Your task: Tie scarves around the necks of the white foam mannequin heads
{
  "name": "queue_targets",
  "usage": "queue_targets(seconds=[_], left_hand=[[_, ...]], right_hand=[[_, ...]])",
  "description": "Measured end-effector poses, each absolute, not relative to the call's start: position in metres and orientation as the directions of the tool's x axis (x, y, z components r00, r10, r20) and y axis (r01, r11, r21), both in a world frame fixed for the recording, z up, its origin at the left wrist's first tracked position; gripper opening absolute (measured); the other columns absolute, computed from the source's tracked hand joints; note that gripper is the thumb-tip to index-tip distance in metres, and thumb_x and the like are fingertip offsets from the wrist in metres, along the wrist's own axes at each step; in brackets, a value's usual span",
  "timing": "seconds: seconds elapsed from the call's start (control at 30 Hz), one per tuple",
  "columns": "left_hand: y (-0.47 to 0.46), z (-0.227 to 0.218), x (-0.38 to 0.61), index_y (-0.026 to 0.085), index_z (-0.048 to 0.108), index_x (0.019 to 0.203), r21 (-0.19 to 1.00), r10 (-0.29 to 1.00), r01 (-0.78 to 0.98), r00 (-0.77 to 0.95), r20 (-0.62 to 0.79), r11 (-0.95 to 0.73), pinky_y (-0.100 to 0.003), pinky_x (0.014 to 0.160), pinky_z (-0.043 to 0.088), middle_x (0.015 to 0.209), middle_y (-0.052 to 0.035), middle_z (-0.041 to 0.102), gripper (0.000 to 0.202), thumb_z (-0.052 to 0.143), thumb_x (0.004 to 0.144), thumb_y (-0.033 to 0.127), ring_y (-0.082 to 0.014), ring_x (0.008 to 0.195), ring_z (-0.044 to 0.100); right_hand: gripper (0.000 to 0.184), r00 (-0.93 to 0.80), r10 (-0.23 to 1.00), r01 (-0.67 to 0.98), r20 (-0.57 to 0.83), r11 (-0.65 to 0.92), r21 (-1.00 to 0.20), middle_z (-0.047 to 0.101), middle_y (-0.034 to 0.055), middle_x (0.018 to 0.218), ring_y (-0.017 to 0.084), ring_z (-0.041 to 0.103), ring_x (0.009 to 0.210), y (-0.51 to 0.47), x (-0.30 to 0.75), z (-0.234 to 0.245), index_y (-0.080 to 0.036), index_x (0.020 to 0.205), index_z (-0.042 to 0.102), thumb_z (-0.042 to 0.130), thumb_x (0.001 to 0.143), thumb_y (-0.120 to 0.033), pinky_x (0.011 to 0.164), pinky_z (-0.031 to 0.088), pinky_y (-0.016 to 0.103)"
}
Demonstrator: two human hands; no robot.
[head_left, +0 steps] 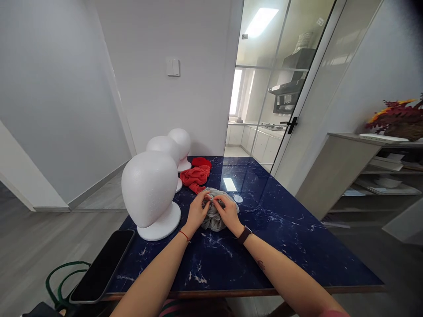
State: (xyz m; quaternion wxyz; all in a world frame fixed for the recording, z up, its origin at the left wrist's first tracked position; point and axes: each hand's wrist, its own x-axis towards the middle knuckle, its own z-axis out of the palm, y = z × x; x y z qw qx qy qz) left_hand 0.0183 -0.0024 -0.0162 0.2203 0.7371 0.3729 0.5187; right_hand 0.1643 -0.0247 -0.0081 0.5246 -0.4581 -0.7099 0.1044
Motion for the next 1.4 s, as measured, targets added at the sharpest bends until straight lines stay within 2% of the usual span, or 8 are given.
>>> queue_targets(seconds=[0.27, 0.6, 0.73, 0.93, 1.4], left_hand=[[-0.003, -0.011, 0.016, 0.020, 0.062, 0.090, 0.589, 0.719, 0.441, 0.221, 0.659, -0.677, -0.032, 0.081, 0.045, 0.089, -0.0046, 0.063, 0.014, 0.049, 0.085, 0.018, -0.0176, 0.088, 0.056], [-0.006, -0.007, 0.018, 0.020, 0.061, 0.088, 0.576, 0.703, 0.436, 0.225, 0.674, -0.692, -0.032, 0.079, 0.044, 0.086, -0.0039, 0.060, 0.016, 0.045, 0.087, 0.018, -0.0168, 0.086, 0.054], [-0.004, -0.008, 0.016, 0.019, 0.059, 0.083, 0.609, 0.729, 0.439, 0.185, 0.659, -0.661, -0.030, 0.075, 0.043, 0.081, -0.0030, 0.058, 0.012, 0.048, 0.085, 0.018, -0.0164, 0.081, 0.053], [-0.003, -0.009, 0.017, 0.019, 0.057, 0.079, 0.617, 0.741, 0.448, 0.182, 0.646, -0.647, -0.030, 0.075, 0.042, 0.079, -0.0026, 0.055, 0.015, 0.045, 0.088, 0.021, -0.0161, 0.080, 0.051], [-0.004, -0.008, 0.018, 0.019, 0.057, 0.081, 0.614, 0.743, 0.449, 0.203, 0.638, -0.649, -0.031, 0.075, 0.042, 0.081, -0.0033, 0.055, 0.017, 0.043, 0.090, 0.022, -0.0166, 0.081, 0.051]], right_hand=[[0.020, 0.055, 0.766, 0.507, 0.640, 0.531, -0.679, 0.062, 0.0045, 0.084, 0.018, 0.059, 0.078, -0.023, 0.164, -0.013, -0.021, 0.091, 0.054, 0.039, 0.091, -0.034, 0.073, 0.045, 0.030], [0.020, 0.073, 0.807, 0.411, 0.586, 0.511, -0.755, 0.051, 0.0001, 0.075, 0.015, 0.049, 0.067, -0.021, 0.162, -0.014, -0.021, 0.089, 0.047, 0.035, 0.093, -0.037, 0.064, 0.041, 0.026], [0.020, 0.029, 0.806, 0.442, 0.591, 0.520, -0.731, 0.051, 0.0008, 0.077, 0.015, 0.049, 0.068, -0.020, 0.160, -0.018, -0.021, 0.089, 0.047, 0.033, 0.093, -0.036, 0.065, 0.041, 0.027], [0.019, 0.058, 0.808, 0.469, 0.586, 0.496, -0.731, 0.052, 0.0013, 0.075, 0.016, 0.049, 0.066, -0.017, 0.161, -0.021, -0.021, 0.088, 0.046, 0.033, 0.092, -0.034, 0.064, 0.040, 0.028], [0.020, 0.075, 0.809, 0.493, 0.583, 0.478, -0.727, 0.048, -0.0008, 0.069, 0.015, 0.046, 0.061, -0.019, 0.161, -0.016, -0.021, 0.087, 0.045, 0.031, 0.092, -0.034, 0.060, 0.038, 0.028]])
